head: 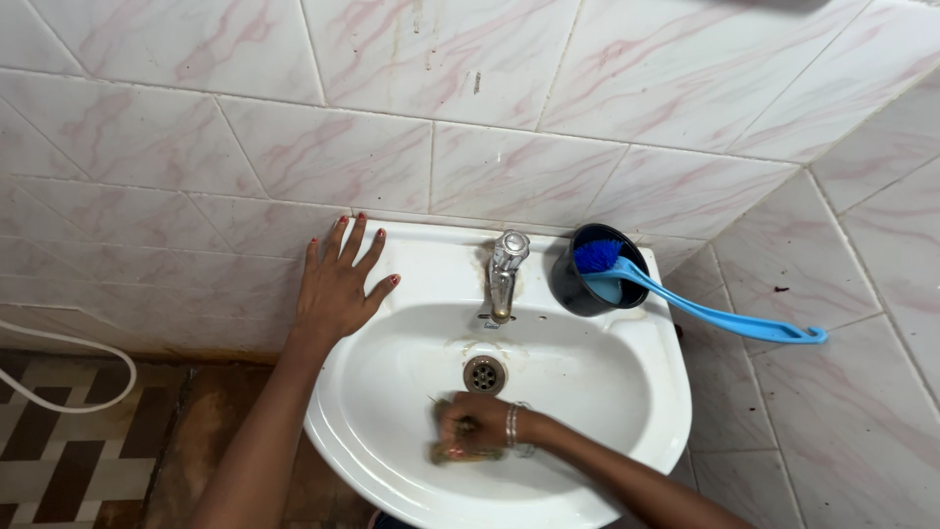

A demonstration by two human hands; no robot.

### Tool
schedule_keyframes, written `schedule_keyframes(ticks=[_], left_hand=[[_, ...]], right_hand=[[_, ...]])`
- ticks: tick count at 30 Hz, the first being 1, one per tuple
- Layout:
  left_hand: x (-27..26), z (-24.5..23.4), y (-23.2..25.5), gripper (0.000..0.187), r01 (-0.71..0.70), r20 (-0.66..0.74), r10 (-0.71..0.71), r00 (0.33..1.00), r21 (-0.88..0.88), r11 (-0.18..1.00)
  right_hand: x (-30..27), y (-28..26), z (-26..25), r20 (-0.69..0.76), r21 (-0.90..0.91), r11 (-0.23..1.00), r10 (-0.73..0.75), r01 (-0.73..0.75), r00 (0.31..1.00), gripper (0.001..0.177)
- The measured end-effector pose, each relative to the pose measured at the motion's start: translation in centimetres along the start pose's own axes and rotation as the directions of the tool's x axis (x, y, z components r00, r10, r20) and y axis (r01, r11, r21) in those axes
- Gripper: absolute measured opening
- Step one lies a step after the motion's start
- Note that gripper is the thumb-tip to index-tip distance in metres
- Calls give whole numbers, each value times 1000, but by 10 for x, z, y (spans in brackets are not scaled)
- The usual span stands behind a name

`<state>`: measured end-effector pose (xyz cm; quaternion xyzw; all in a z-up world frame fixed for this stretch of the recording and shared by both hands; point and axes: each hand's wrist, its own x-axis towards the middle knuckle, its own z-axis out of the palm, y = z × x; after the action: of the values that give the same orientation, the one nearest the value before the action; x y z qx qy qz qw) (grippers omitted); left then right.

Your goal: The person scrubs a white bathroom sink with a cloth, focusing on the basin, drain, and faucet area. The person repeatedly wipes the sink surfaces while a blue scrub brush and a black cup remain on the sink's right side.

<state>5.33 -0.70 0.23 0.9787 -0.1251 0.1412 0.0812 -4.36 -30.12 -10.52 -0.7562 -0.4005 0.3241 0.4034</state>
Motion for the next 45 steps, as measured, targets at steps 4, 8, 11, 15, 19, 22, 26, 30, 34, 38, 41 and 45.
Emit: schedule_keyframes(ticks=[4,8,11,15,19,22,26,30,34,38,41,45], left_hand=[[3,-2,0,72,-28,-47,27,999,-33,999],[-2,-5,1,70,-26,-66,21,998,-77,997],[3,-9,2,71,-39,-88,32,996,-87,995],[3,-9,3,71,-32,-92,22,995,-106,994],[1,-8,2,72,-27,-83,18,996,-109,994],[0,-9,3,74,-44,-99,32,995,-113,993],[2,-7,6,76,-6,-76,0,997,-77,997],[2,-4,9,77,11,-111,-16,994,-49,999],[0,6,13,79,4,-161,-11,987,-49,999],[0,15,22,89,-10,-164,-2,986,-73,997],[-1,17,31,94,-13,-105,6,994,-64,998],[0,14,36,102,-21,-48,16,999,-106,994]], right_hand=[[-59,14,-43,-74,-226,817,529,-531,846,16],[-64,3,-34,-282,-343,713,543,-612,791,25],[-29,-15,-9,-128,22,938,347,-347,929,18],[53,-42,35,-449,121,992,95,-45,889,16],[85,-47,30,-662,2,973,174,-230,729,13],[72,-36,2,-712,-140,807,321,-573,625,17],[63,-31,-5,-690,-143,745,397,-652,605,23],[77,-45,18,-566,-43,852,409,-521,716,23],[58,-54,39,-400,95,909,408,-405,821,28],[5,-37,35,-346,-64,813,526,-579,777,35],[-43,-12,14,-470,-224,588,634,-777,615,47],[-53,-4,15,-383,-111,755,568,-647,729,61]])
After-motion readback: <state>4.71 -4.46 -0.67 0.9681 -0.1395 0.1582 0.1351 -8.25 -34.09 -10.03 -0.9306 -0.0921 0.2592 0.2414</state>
